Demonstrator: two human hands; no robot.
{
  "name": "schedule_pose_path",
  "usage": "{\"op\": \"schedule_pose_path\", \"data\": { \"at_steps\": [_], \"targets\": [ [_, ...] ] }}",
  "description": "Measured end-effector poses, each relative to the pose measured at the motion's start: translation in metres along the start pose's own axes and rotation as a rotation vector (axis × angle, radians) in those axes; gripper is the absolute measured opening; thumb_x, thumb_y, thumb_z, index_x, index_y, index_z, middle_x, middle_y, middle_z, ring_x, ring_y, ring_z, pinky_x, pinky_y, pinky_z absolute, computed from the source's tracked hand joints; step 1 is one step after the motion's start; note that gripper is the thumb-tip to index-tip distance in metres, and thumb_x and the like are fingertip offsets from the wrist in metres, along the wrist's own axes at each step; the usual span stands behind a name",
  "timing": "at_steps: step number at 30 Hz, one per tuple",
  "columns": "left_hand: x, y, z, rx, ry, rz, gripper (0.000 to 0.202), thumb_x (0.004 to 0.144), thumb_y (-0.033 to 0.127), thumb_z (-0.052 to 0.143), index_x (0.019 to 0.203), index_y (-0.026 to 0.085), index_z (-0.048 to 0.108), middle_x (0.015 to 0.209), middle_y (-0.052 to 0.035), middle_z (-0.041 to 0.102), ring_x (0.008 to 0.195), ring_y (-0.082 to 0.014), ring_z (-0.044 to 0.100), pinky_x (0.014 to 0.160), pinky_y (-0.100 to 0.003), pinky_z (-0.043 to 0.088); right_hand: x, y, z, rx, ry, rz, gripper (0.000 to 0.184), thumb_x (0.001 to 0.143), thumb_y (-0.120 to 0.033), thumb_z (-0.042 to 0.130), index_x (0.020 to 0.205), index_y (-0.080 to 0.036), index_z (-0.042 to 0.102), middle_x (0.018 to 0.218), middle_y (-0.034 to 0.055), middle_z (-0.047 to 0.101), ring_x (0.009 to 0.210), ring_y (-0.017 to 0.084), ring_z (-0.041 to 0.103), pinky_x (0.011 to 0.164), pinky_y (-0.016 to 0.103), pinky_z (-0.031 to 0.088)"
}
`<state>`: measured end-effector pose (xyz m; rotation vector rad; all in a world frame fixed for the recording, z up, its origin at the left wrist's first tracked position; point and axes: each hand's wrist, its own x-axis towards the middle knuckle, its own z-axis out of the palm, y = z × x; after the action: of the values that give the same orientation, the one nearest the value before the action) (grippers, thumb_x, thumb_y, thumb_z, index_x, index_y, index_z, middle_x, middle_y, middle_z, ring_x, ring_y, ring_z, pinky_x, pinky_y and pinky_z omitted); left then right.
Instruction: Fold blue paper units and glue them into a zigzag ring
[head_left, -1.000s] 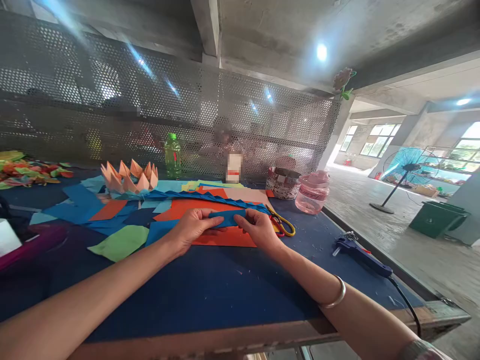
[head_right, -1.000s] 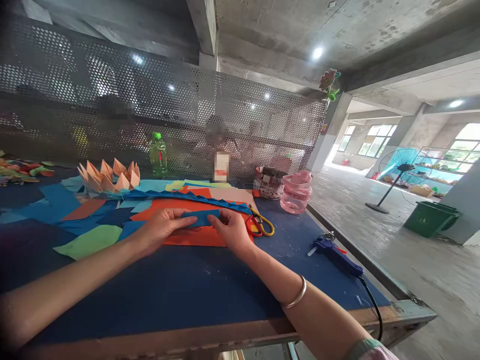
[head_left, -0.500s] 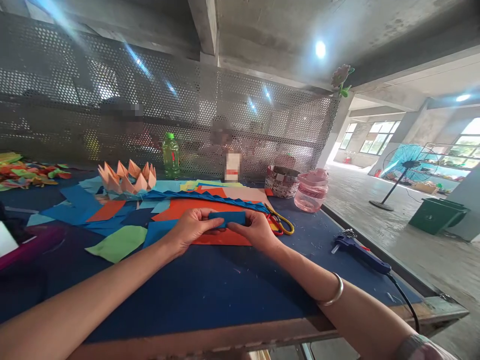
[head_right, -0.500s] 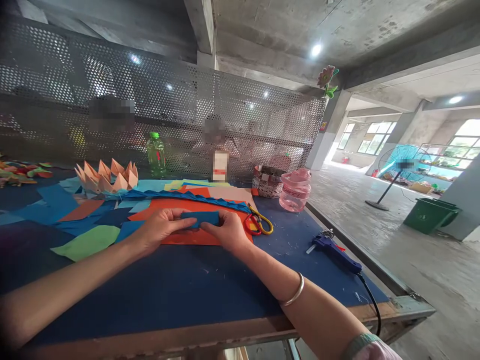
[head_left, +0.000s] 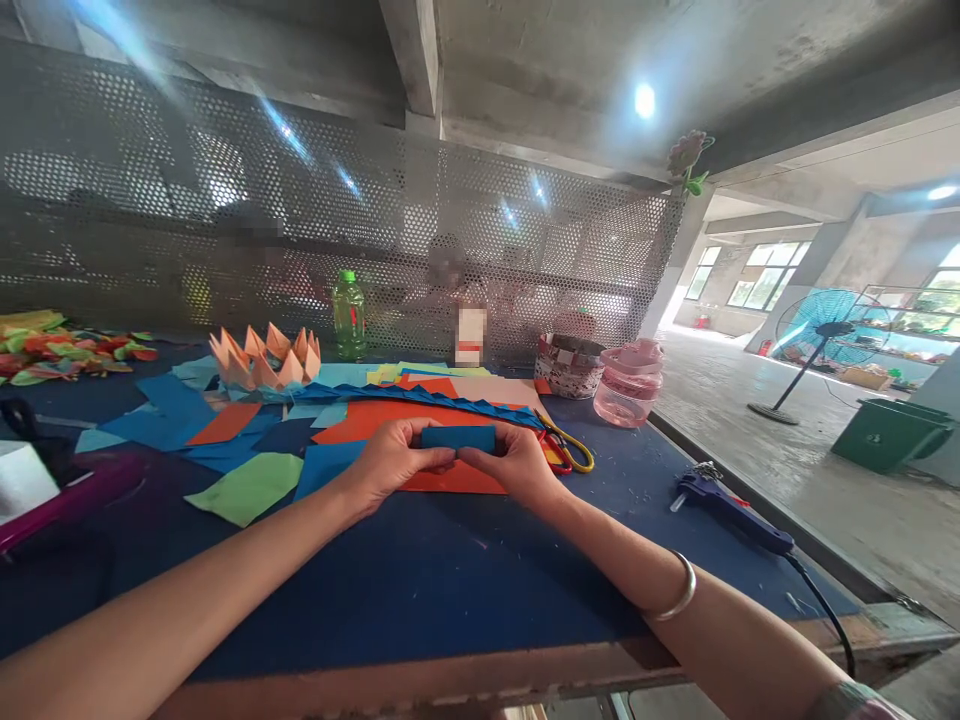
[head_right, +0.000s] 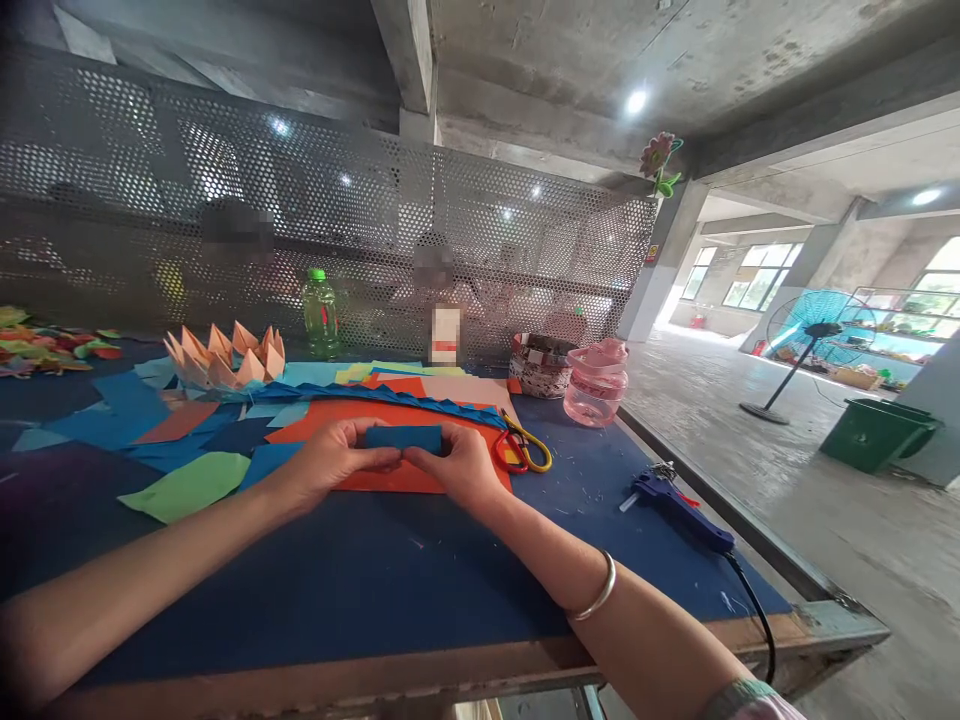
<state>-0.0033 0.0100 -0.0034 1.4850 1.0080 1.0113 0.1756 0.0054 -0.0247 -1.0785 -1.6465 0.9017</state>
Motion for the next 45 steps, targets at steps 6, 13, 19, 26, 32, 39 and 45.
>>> {"op": "schedule_pose_path", "data": {
  "at_steps": [6, 13, 19, 26, 32, 39, 45],
  "targets": [
    [0.001, 0.002, 0.001, 0.030, 0.014, -0.010, 0.022, 0.059, 0.030, 0.077, 0.074, 0.018, 0.066, 0.064, 0.0019, 0.069, 0.065, -0.0152, 0.065, 0.070, -0.028, 0.052, -0.001, -0.003, -0.001, 0.031, -0.005, 0.000, 0.025, 0.066, -0.039, 0.068, 0.066, -0.017, 0.056, 0.059, -0.0047, 0.047, 0.055, 0.009, 0.037, 0.051, 0.022, 0.029],
    [-0.001, 0.003, 0.001, 0.027, -0.035, 0.008, 0.028, 0.061, 0.030, 0.076, 0.084, 0.017, 0.066, 0.071, 0.0004, 0.070, 0.068, -0.0154, 0.064, 0.072, -0.029, 0.051, 0.000, 0.001, 0.000, 0.030, -0.003, -0.014, 0.023, 0.068, -0.038, 0.067, 0.067, -0.017, 0.057, 0.060, -0.0045, 0.048, 0.055, 0.009, 0.038, 0.052, 0.022, 0.031],
    [-0.002, 0.002, 0.002, 0.056, -0.033, 0.011, 0.028, 0.060, 0.028, 0.075, 0.084, 0.017, 0.066, 0.068, 0.0018, 0.067, 0.066, -0.0154, 0.063, 0.068, -0.027, 0.049, 0.001, 0.004, 0.000, -0.028, -0.008, -0.024, 0.023, 0.069, -0.039, 0.068, 0.069, -0.018, 0.059, 0.060, -0.0038, 0.052, 0.055, 0.010, 0.043, 0.051, 0.022, 0.031],
    [0.000, -0.001, 0.000, 0.084, -0.009, 0.005, 0.028, 0.060, 0.025, 0.075, 0.084, 0.017, 0.064, 0.066, 0.0028, 0.066, 0.064, -0.0146, 0.062, 0.066, -0.026, 0.047, 0.000, 0.005, -0.001, -0.005, -0.045, -0.050, 0.021, 0.069, -0.035, 0.068, 0.078, -0.018, 0.062, 0.067, -0.0021, 0.059, 0.061, 0.012, 0.050, 0.054, 0.023, 0.037],
    [0.002, 0.005, -0.002, 0.077, 0.013, -0.008, 0.031, 0.056, 0.028, 0.078, 0.081, 0.017, 0.063, 0.065, 0.0024, 0.067, 0.064, -0.0159, 0.064, 0.066, -0.027, 0.049, 0.004, 0.001, -0.003, 0.086, -0.047, -0.066, 0.023, 0.067, -0.032, 0.069, 0.082, -0.018, 0.058, 0.067, -0.0037, 0.058, 0.060, 0.011, 0.050, 0.057, 0.023, 0.040],
    [0.008, 0.007, -0.013, 0.055, 0.069, -0.030, 0.042, 0.052, 0.027, 0.081, 0.088, 0.015, 0.063, 0.064, 0.0017, 0.068, 0.060, -0.0149, 0.063, 0.067, -0.030, 0.051, 0.013, 0.012, -0.011, 0.098, -0.008, -0.058, 0.028, 0.066, -0.034, 0.071, 0.085, -0.019, 0.056, 0.069, -0.0024, 0.059, 0.061, 0.011, 0.055, 0.061, 0.025, 0.043],
    [0.008, 0.007, -0.014, 0.074, 0.079, -0.045, 0.041, 0.051, 0.027, 0.082, 0.085, 0.016, 0.063, 0.058, 0.0032, 0.067, 0.057, -0.0158, 0.063, 0.066, -0.031, 0.051, 0.012, 0.009, -0.012, 0.082, -0.008, -0.063, 0.027, 0.067, -0.033, 0.070, 0.085, -0.018, 0.056, 0.068, -0.0025, 0.059, 0.060, 0.011, 0.054, 0.061, 0.025, 0.042]
  ]
}}
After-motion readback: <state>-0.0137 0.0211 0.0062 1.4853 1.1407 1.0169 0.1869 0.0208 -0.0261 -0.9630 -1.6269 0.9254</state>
